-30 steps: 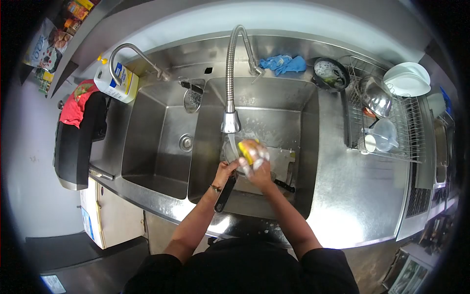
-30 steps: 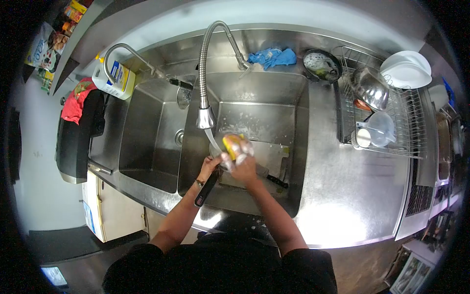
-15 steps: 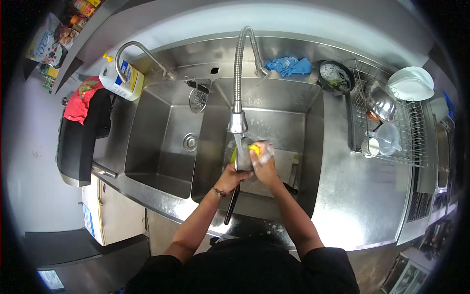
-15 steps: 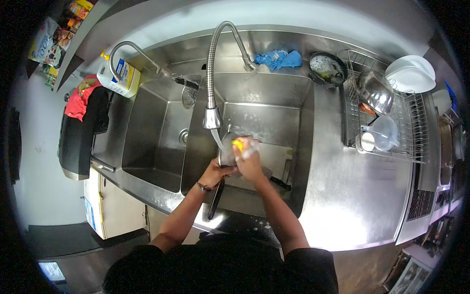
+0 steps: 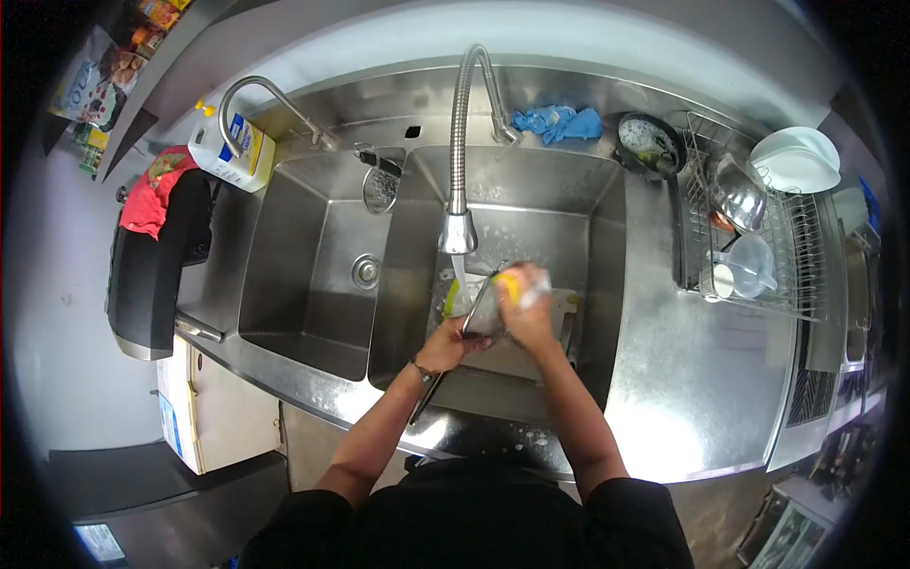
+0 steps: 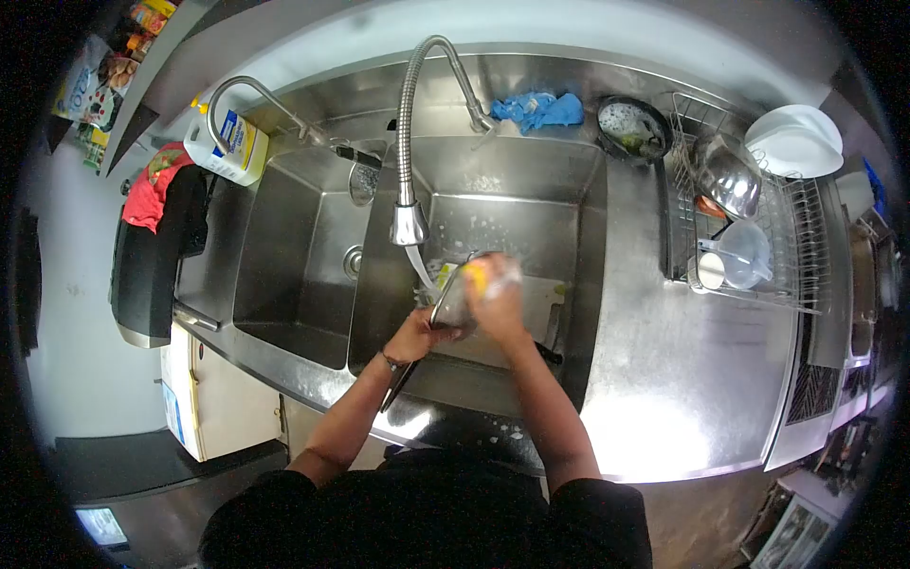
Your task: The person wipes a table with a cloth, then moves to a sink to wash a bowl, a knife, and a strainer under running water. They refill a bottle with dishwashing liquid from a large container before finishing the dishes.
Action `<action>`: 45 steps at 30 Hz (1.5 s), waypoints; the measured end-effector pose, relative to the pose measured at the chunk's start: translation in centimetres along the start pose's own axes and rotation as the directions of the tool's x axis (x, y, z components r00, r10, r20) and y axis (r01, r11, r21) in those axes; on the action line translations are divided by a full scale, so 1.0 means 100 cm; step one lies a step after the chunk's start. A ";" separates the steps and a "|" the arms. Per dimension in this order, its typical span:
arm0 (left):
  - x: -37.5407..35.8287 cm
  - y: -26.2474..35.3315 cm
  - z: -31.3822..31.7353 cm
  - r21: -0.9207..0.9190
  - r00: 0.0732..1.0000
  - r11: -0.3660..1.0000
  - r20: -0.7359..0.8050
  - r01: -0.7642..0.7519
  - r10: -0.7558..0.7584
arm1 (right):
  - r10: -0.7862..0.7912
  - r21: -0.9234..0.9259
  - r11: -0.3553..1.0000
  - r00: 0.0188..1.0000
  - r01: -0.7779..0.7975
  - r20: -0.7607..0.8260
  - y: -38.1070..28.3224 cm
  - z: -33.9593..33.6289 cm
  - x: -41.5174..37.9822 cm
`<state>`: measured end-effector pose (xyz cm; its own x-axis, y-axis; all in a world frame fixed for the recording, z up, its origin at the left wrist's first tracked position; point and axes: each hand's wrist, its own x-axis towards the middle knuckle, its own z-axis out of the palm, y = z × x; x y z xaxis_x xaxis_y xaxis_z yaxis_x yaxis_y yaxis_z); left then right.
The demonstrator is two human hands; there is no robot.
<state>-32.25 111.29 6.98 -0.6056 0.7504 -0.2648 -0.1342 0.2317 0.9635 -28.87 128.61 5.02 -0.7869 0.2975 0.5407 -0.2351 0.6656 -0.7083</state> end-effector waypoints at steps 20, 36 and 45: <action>0.007 0.033 0.001 0.306 0.940 0.948 -0.290 -0.087 0.180 | 0.766 0.366 0.582 0.640 -0.726 0.053 0.054 -0.022 -0.074; -0.073 0.038 0.006 0.914 0.890 0.309 0.105 -0.262 0.444 | 0.779 0.302 0.560 0.614 -0.772 0.125 0.081 -0.003 -0.095; -0.091 0.072 0.022 0.875 0.903 0.372 0.149 -0.310 0.403 | 0.771 0.306 0.561 0.620 -0.769 0.144 0.081 -0.006 -0.092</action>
<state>-25.95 107.47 16.29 -0.4842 0.8631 0.1432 0.8242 0.3951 0.4056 -23.15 131.69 -5.46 -0.7516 0.5991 -0.2761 0.2984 -0.0645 -0.9523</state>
